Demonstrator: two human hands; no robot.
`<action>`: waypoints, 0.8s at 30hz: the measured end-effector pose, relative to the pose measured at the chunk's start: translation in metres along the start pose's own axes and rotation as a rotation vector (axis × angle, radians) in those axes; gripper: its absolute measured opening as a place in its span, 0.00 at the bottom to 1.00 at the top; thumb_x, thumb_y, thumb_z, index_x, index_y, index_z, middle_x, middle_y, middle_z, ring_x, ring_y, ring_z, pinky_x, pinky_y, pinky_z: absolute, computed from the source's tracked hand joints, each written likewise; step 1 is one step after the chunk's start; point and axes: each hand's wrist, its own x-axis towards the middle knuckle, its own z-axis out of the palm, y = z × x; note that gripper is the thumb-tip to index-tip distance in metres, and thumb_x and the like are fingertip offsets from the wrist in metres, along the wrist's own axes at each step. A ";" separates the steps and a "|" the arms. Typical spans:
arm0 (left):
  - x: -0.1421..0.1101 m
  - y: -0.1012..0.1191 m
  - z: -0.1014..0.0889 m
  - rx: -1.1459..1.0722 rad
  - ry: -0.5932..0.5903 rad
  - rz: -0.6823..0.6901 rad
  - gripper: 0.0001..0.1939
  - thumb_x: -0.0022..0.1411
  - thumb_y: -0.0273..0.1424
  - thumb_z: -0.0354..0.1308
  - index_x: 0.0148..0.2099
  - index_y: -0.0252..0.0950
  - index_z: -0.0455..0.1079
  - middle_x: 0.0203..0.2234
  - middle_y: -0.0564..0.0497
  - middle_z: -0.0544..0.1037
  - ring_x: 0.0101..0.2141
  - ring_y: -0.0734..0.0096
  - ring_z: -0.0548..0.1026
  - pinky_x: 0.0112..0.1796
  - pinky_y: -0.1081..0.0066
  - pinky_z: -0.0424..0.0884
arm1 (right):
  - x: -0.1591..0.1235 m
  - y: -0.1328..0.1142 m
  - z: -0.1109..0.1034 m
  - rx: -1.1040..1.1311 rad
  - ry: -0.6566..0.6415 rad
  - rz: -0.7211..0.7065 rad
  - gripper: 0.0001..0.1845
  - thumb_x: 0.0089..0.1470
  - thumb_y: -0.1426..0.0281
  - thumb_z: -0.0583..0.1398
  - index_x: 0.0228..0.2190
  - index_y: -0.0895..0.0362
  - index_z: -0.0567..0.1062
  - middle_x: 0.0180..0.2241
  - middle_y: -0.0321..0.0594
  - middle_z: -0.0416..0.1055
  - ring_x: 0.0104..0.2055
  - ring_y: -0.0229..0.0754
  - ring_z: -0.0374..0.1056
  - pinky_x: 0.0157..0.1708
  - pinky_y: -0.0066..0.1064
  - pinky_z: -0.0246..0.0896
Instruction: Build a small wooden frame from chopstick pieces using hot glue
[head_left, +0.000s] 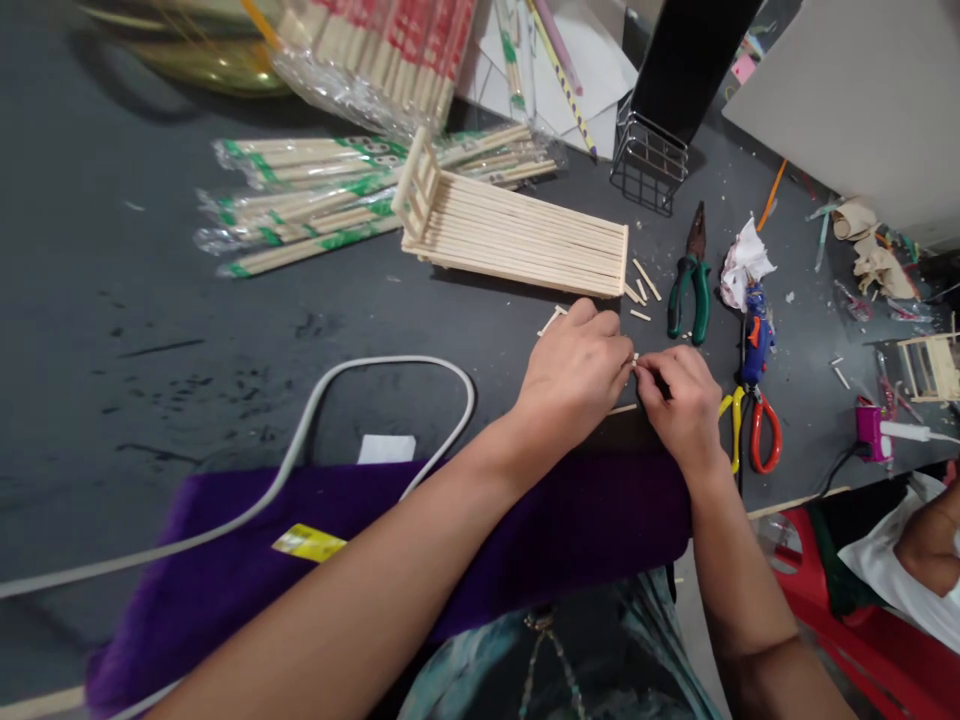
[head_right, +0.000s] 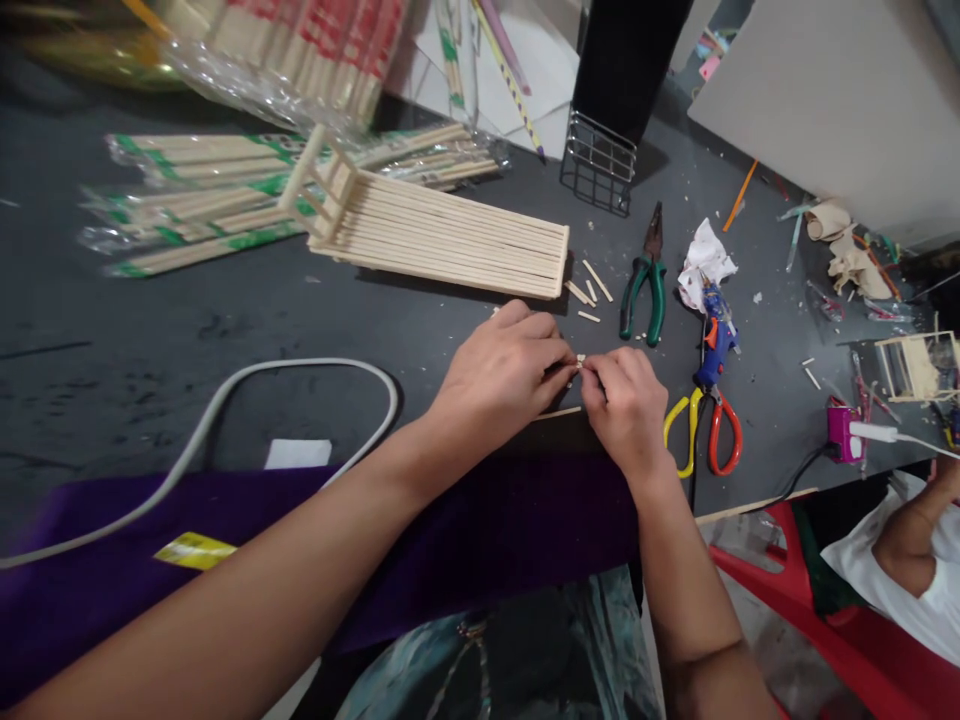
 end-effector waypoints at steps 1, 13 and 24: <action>-0.001 0.000 0.000 0.009 0.002 0.009 0.14 0.67 0.29 0.53 0.30 0.35 0.75 0.30 0.44 0.74 0.36 0.58 0.65 0.35 0.61 0.63 | 0.000 0.000 0.000 0.001 -0.004 0.004 0.11 0.64 0.69 0.55 0.34 0.53 0.77 0.33 0.42 0.74 0.41 0.44 0.69 0.42 0.35 0.63; -0.006 0.005 0.001 0.130 0.056 0.079 0.15 0.68 0.29 0.54 0.29 0.35 0.76 0.29 0.43 0.74 0.37 0.56 0.66 0.35 0.59 0.64 | 0.006 0.009 0.000 0.041 -0.019 0.056 0.14 0.66 0.69 0.54 0.45 0.53 0.78 0.38 0.43 0.74 0.44 0.45 0.68 0.44 0.34 0.63; -0.006 -0.006 0.002 -0.209 0.115 -0.097 0.10 0.67 0.30 0.58 0.37 0.38 0.80 0.29 0.49 0.76 0.35 0.63 0.67 0.35 0.66 0.65 | 0.006 0.005 0.006 0.144 -0.036 0.082 0.09 0.64 0.69 0.58 0.37 0.53 0.79 0.36 0.40 0.73 0.43 0.42 0.69 0.42 0.33 0.64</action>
